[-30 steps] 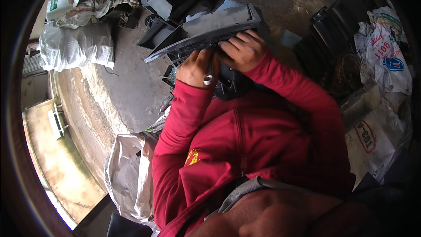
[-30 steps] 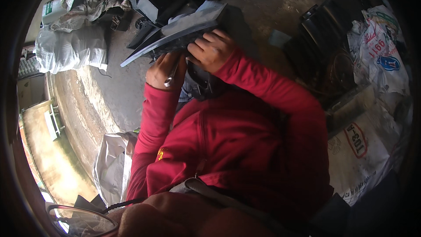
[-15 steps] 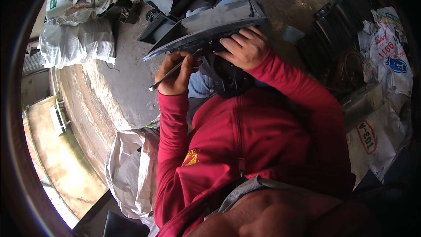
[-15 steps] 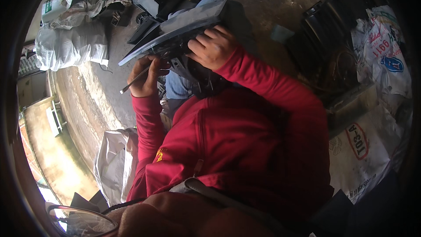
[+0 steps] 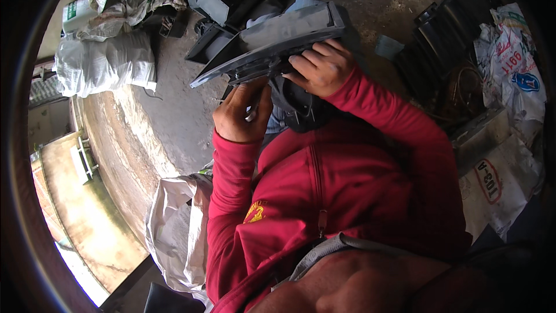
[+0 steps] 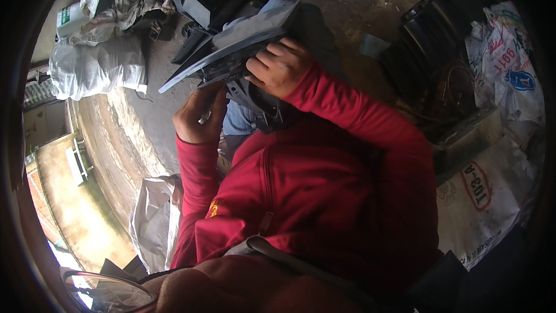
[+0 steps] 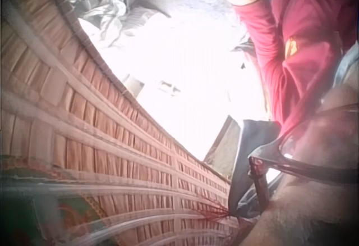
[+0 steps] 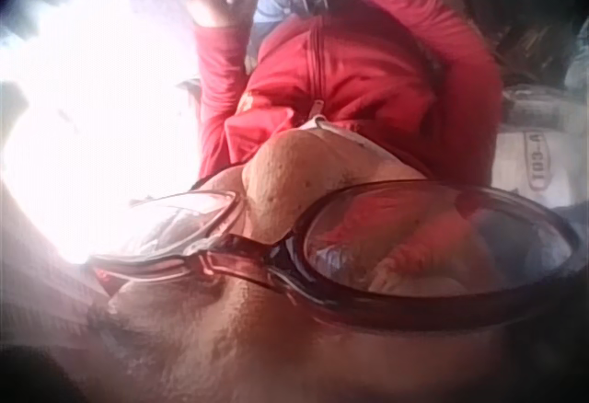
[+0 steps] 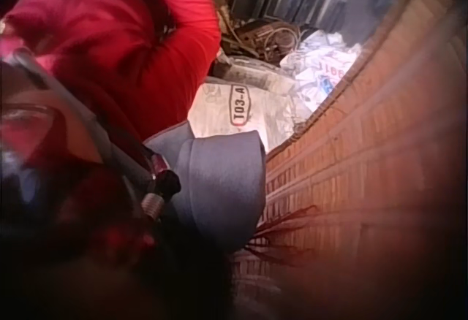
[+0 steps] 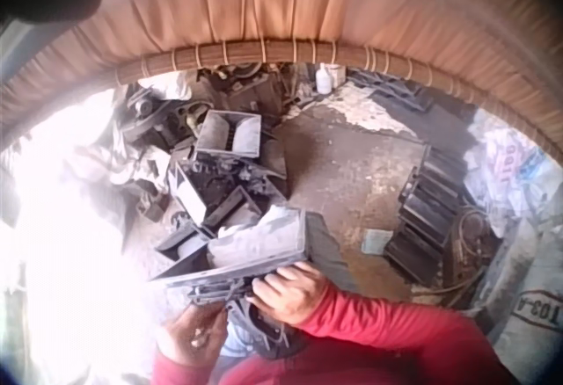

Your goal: The person sits on the floor and uses a wrench to tighten bolts on a metal frame. They then pick up a circular metal component and attach it to the frame, securing it with additional bolts.

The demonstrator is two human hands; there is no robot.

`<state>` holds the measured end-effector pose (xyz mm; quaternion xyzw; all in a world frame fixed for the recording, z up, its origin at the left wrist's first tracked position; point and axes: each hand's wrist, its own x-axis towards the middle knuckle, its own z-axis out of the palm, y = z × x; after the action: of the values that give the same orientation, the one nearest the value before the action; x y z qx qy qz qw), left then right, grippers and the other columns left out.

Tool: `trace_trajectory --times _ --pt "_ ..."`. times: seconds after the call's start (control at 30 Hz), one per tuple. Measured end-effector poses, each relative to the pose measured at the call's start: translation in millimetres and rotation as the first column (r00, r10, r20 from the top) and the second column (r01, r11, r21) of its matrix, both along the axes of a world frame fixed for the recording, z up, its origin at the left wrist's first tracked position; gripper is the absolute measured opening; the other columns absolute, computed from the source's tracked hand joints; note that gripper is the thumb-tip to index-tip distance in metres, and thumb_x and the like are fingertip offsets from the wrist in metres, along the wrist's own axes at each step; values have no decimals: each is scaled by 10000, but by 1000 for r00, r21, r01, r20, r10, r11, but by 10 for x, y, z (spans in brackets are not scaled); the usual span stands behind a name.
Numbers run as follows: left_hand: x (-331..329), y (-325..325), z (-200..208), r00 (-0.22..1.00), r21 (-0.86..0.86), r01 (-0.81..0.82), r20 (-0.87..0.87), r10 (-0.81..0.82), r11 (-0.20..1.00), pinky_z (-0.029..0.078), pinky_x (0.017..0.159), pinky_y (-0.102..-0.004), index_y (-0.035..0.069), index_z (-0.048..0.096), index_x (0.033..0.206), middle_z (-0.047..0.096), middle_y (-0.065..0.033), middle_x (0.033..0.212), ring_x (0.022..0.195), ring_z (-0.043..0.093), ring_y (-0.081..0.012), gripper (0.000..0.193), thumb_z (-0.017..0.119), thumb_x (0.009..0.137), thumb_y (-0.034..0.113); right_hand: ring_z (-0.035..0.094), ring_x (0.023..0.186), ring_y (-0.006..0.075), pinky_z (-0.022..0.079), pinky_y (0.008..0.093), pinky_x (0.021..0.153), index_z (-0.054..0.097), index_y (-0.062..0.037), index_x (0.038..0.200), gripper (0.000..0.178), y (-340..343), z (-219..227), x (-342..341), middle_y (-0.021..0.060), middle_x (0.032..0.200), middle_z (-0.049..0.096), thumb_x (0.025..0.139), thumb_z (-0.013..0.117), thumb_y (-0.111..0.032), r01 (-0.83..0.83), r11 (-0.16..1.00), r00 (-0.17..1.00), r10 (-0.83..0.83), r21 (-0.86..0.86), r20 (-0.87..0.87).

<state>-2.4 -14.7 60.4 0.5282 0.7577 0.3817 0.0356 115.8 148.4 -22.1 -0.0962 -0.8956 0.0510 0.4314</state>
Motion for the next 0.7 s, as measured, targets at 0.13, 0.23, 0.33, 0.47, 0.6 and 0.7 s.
trace_trajectory --times 0.13,0.23,0.33,0.47,0.6,0.7 --pt "71 62 78 996 -45 54 -63 -57 998 545 602 -364 58 694 977 684 -119 788 672 689 -310 175 705 802 54 572 723 163 460 322 717 584 -167 771 250 -18 34 12 -32 715 566 702 768 -322 -4 1000 1000 4 1 23" --pt "23 139 119 990 -101 78 -110 -89 992 535 577 -378 69 685 965 681 -126 776 656 681 -315 152 701 815 88 569 721 160 458 319 714 592 -168 777 243 -5 27 10 -37 714 561 707 766 -322 -4 1000 1000 4 7 23" --pt "71 225 179 980 -149 48 -183 -76 988 520 543 -399 77 678 943 666 -137 741 614 665 -319 124 695 825 112 562 714 155 454 316 705 599 -170 781 239 -1 14 17 -44 704 550 709 767 -323 -13 1000 999 13 -8 34" --pt "122 228 135 984 -111 -17 -176 -2 994 492 507 -395 75 663 887 630 -130 680 550 636 -312 66 684 825 71 550 697 148 449 311 692 602 -173 774 228 -1 19 13 -51 691 537 709 767 -316 -8 1000 1000 8 -11 3" --pt "125 97 -24 995 -39 -67 -72 64 997 478 495 -373 67 649 863 613 -128 663 534 626 -309 61 685 819 45 545 694 144 447 305 693 606 -172 766 211 -35 25 20 -55 689 536 708 764 -300 4 999 1000 -4 -32 2" --pt "82 136 24 994 -59 -9 -111 2 998 483 503 -362 57 657 885 610 -132 655 542 630 -309 74 691 820 47 560 704 145 453 306 696 638 -166 805 210 -43 47 16 -52 702 556 724 762 -315 2 999 1000 -1 -35 31"
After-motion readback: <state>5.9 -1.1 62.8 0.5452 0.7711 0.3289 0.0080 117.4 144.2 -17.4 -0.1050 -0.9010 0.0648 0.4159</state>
